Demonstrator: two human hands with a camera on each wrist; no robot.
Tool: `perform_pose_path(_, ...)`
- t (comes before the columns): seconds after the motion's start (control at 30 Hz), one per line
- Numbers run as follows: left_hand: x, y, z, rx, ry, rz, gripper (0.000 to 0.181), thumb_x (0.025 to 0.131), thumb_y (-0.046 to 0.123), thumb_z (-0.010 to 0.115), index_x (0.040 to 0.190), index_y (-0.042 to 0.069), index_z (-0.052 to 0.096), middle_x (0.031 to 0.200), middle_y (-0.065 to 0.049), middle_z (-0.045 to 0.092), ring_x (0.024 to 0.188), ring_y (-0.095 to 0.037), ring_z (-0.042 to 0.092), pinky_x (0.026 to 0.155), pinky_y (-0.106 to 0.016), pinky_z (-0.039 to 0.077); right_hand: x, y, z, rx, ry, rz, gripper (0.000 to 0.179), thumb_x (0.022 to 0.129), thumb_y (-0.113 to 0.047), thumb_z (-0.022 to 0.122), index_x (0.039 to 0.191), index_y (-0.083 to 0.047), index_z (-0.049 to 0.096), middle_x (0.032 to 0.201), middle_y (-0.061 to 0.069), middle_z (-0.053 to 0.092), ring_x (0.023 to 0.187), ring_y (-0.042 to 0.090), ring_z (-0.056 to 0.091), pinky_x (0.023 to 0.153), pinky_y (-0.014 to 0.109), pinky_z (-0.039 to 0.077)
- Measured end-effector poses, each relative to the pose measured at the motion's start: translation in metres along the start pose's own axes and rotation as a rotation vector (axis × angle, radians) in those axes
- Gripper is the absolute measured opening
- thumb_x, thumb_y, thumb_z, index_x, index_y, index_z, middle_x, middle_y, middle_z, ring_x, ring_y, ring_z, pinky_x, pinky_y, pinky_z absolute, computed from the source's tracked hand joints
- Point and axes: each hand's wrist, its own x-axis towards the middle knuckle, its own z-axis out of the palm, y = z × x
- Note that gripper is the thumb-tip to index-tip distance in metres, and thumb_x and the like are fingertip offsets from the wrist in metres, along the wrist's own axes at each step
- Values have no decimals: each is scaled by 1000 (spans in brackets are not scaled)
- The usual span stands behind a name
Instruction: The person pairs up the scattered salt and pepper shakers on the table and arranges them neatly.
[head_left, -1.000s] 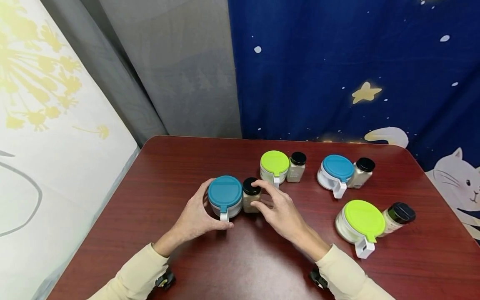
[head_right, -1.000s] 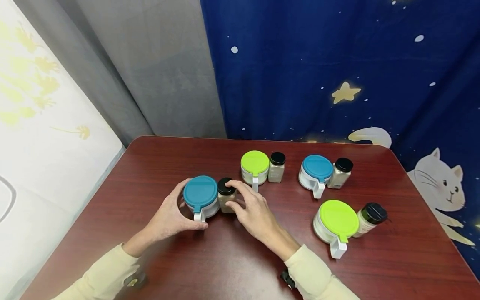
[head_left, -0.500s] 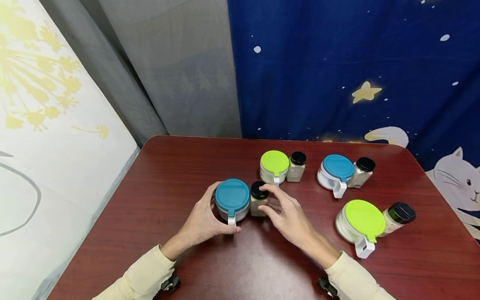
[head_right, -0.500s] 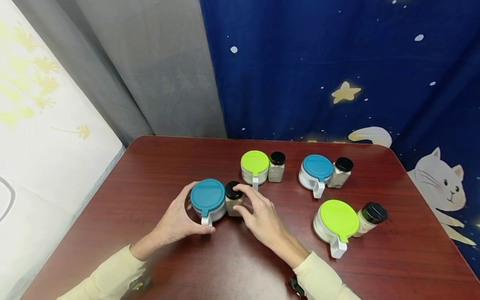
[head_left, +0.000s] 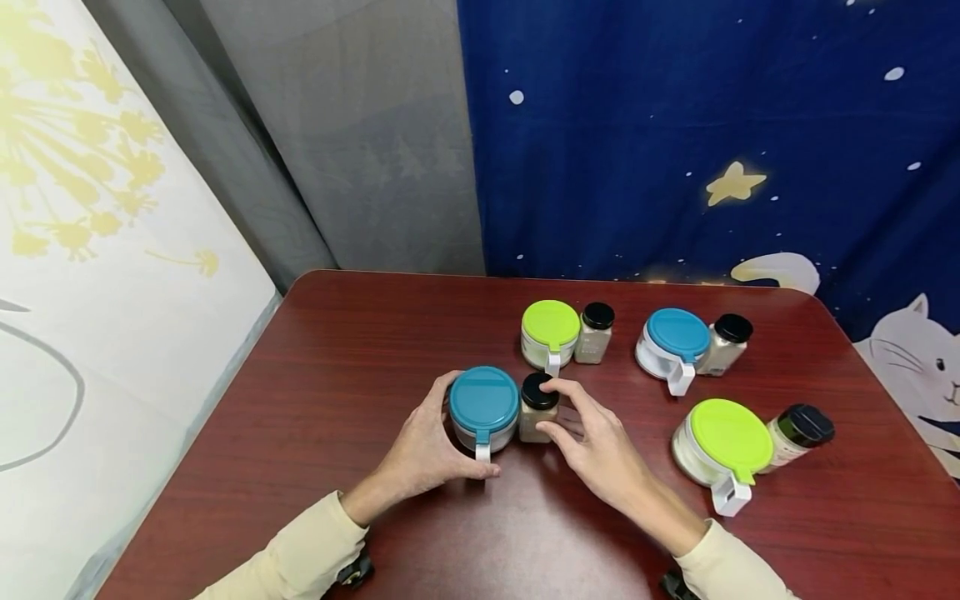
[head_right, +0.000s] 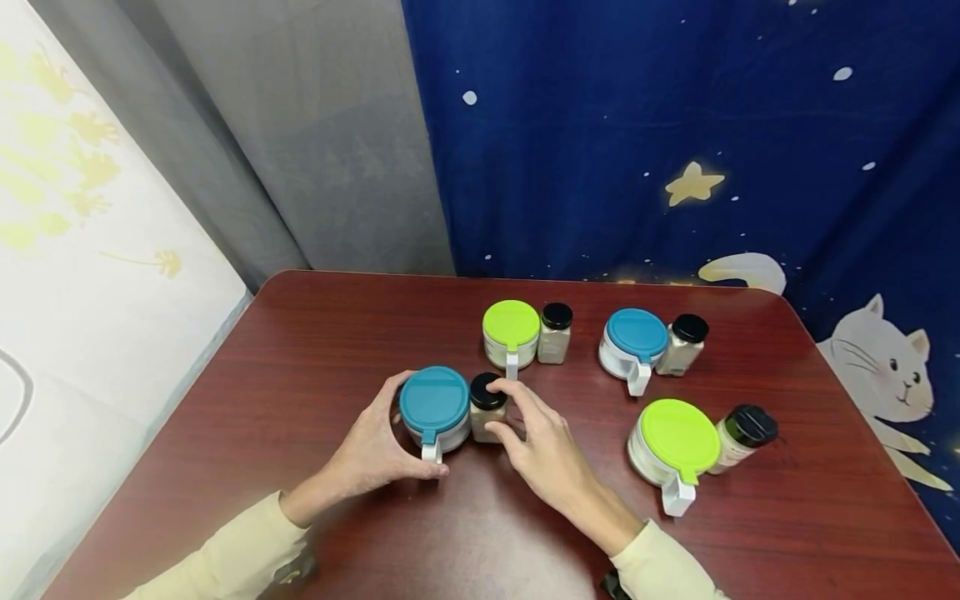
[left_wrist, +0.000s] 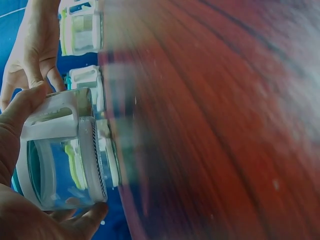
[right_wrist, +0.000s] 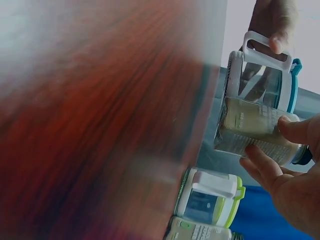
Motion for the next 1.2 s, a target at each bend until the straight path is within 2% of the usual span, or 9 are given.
perform_pose_path(0.33,0,7,17,29,-19,8,120,50,33,104,148,16,36,129,0,60,115,-18,60,96,-49,49,-13,5,-12,-35,29,15,53,87,6,77,131,-16,57,127,8,63,105,26,69,84,30,56)
perform_pose_path(0.53,2,12,26,49,-28,5,121,49,36,104,148,17,36,130,1,58,115,-17,60,96,-45,49,-19,8,-17,-31,39,13,55,85,10,77,130,-13,56,127,8,62,106,27,68,82,29,56)
perform_pose_path(0.7,6,17,34,61,-40,4,120,49,37,104,147,17,37,129,1,57,114,-16,60,95,-43,50,-23,8,-25,-25,30,54,56,86,12,75,132,-12,54,129,8,61,108,27,67,82,28,56)
perform_pose_path(0.93,11,21,46,41,-75,-11,120,52,38,103,148,16,35,131,0,56,114,-17,60,95,-43,51,-30,13,-34,-45,37,66,56,86,13,74,132,-9,51,127,10,61,109,27,67,83,29,56)
perform_pose_path(1.2,14,26,59,67,-105,-13,119,56,42,101,149,13,33,132,-2,54,114,-18,60,94,-42,52,-37,20,-40,-45,43,80,56,86,16,72,132,-6,48,125,15,62,110,30,66,84,24,55)
